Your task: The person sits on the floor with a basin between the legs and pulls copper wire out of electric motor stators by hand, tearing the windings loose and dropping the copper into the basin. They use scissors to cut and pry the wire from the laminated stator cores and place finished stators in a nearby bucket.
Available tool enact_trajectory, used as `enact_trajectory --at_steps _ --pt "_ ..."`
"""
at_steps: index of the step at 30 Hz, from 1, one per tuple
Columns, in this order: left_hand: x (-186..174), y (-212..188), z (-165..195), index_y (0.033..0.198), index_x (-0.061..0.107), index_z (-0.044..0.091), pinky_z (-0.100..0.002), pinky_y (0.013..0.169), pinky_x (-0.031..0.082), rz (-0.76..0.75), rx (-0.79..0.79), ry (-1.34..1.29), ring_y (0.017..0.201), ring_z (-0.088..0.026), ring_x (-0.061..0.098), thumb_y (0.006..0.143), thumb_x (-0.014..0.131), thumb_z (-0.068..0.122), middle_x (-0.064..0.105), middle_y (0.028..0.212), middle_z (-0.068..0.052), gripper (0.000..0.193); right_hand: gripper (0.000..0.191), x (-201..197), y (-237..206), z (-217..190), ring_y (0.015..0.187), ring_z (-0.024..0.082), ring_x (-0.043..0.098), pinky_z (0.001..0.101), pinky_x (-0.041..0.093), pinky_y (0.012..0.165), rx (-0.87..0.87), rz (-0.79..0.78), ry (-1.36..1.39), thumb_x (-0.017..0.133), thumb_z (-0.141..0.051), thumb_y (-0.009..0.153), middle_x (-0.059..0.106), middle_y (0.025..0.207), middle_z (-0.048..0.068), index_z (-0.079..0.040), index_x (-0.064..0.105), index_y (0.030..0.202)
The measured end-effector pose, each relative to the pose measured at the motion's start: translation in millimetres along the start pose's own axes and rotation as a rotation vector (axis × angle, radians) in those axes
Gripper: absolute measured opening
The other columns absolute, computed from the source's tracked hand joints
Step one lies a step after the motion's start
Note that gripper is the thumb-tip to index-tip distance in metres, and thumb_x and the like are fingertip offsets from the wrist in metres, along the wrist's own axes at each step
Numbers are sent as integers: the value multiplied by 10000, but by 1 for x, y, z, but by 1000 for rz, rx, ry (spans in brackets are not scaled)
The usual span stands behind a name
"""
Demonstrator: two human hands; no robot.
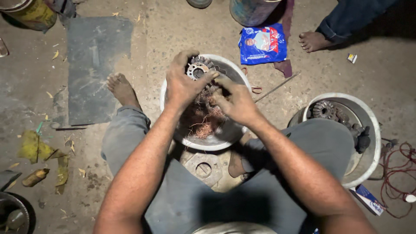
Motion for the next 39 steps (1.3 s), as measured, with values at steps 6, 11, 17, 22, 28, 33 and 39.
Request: enact_trajectory --at_steps 6,11,17,22,28,33,39 --pt "-4 3 -1 1180 650 41 -396 915 564 3 105 62 1040 -275 701 740 967 346 702 1128 -144 623 202 -5 -4 27 662 165 681 341 529 608 345 10 51 592 -114 963 750 800 92 -24 746 1059" --pt "-3 6 -44 1207 677 54 -367 943 585 3 -193 -379 1035 -220 706 878 869 341 733 1129 -119 477 171 -7 -4 30 763 194 733 355 573 698 257 -59 1 623 -116 952 761 845 120 -31 751 1026" --pt "-9 2 -27 1192 662 32 -373 944 566 107 -35 -38 1043 -243 714 835 937 330 723 1123 -130 541 239 -10 0 6 862 297 751 419 586 795 67 -32 -140 718 -143 870 759 1000 171 -28 753 1076" --pt "-1 0 -1 1190 648 33 -370 902 575 30 -15 -39 1005 -251 718 764 953 339 714 1092 -135 607 166 -8 2 -16 917 303 750 450 551 868 -58 66 -214 704 -118 909 778 1019 150 -37 745 1049" --pt "1 6 -4 1154 680 27 -364 896 574 -97 69 -43 995 -247 719 749 950 300 721 1060 -130 558 171 -17 -1 21 739 225 732 405 568 703 188 100 -66 648 -112 960 759 856 145 -44 779 1047" --pt "-4 11 -38 1199 703 40 -347 954 574 95 -114 -307 1044 -239 713 864 884 319 736 1130 -114 471 202 0 -3 21 789 319 741 423 577 742 170 -40 -102 726 -119 899 743 888 220 -29 786 1070" --pt "1 7 -24 1121 684 43 -356 890 566 135 -164 -51 986 -253 716 707 927 393 731 1058 -144 594 319 -3 7 4 826 297 749 390 580 785 67 -30 -122 699 -125 822 759 1057 179 -49 747 1129"
Point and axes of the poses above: each hand's wrist, its own y-axis towards the middle knuckle, its own x-axis out of the palm, z = x × y, the point moved 7 cm from there along y, towards the middle knuckle
